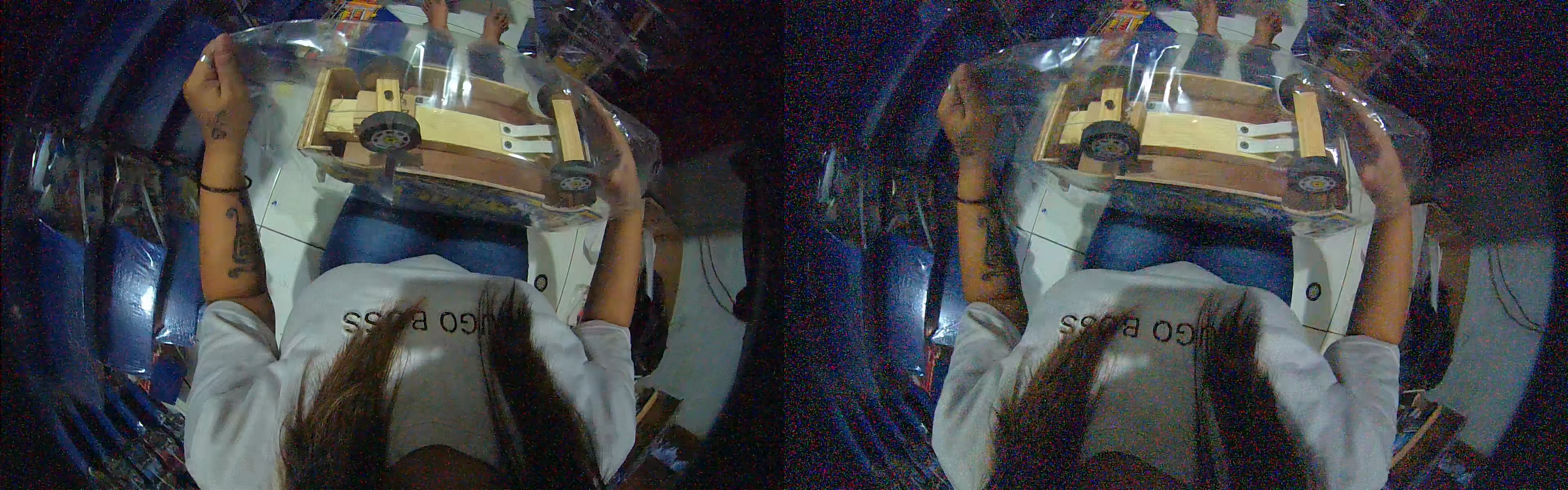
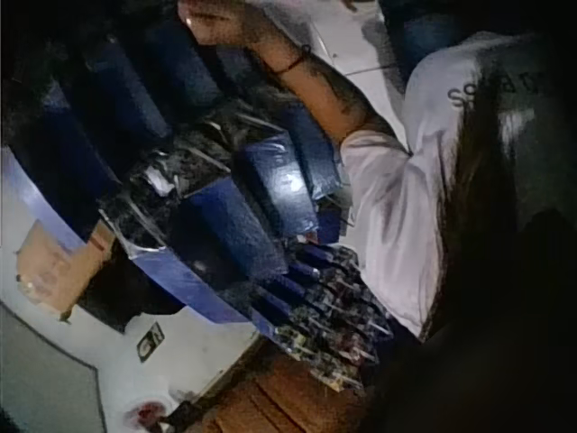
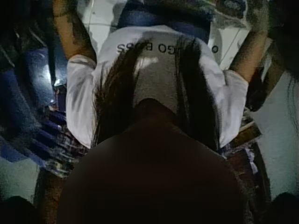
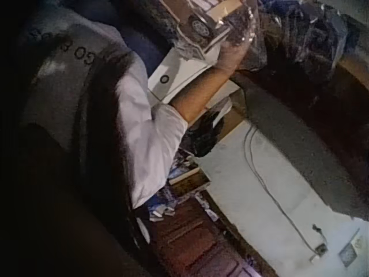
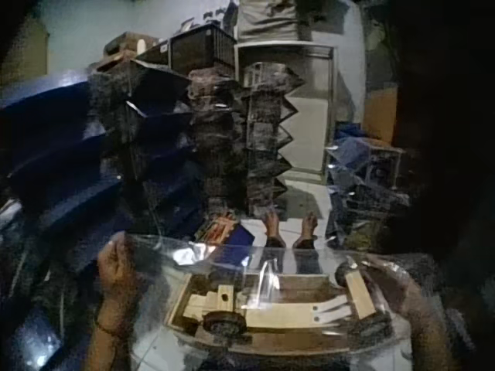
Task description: The person sits on the floor and wraps several boxed toys in clear plastic using a handheld tape dispenser. They pull tape, apply it to the plastic-wrapped boxes, and place the finished items aside. The process is repeated for multiple toy boxes.
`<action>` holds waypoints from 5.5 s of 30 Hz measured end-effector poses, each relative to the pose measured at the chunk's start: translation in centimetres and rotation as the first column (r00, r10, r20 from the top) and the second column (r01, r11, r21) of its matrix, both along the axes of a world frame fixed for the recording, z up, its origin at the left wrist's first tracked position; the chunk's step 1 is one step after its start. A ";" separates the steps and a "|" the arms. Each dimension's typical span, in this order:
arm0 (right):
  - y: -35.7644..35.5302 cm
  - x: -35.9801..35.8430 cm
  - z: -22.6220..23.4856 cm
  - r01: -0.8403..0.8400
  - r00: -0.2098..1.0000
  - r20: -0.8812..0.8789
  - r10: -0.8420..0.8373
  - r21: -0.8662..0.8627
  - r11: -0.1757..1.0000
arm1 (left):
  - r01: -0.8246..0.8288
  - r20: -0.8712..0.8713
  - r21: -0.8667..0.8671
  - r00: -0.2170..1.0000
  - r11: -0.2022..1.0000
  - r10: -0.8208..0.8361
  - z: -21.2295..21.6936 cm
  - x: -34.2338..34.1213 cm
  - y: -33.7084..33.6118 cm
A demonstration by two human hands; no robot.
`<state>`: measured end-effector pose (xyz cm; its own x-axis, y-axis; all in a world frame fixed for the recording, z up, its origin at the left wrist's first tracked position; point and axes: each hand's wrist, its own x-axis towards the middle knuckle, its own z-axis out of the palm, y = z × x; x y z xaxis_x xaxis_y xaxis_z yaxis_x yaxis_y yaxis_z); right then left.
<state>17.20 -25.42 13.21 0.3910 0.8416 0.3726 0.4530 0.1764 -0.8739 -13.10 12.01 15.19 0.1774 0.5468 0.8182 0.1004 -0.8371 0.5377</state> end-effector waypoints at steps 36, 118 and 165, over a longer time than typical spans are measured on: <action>20.2 -5.5 11.0 -0.137 0.378 0.806 0.455 -0.438 0.889 | 0.432 -0.401 -0.086 0.810 0.898 -0.428 -6.7 15.2 -10.5; 8.0 -4.1 5.5 0.263 0.051 0.976 0.211 -0.217 0.940 | 0.588 -0.796 0.326 0.593 0.740 -0.121 4.0 10.7 -18.0; 6.3 -8.2 14.4 0.531 0.507 0.858 -0.081 -0.237 0.814 | 0.562 -0.529 0.585 0.811 0.585 -0.250 -4.4 13.2 -17.4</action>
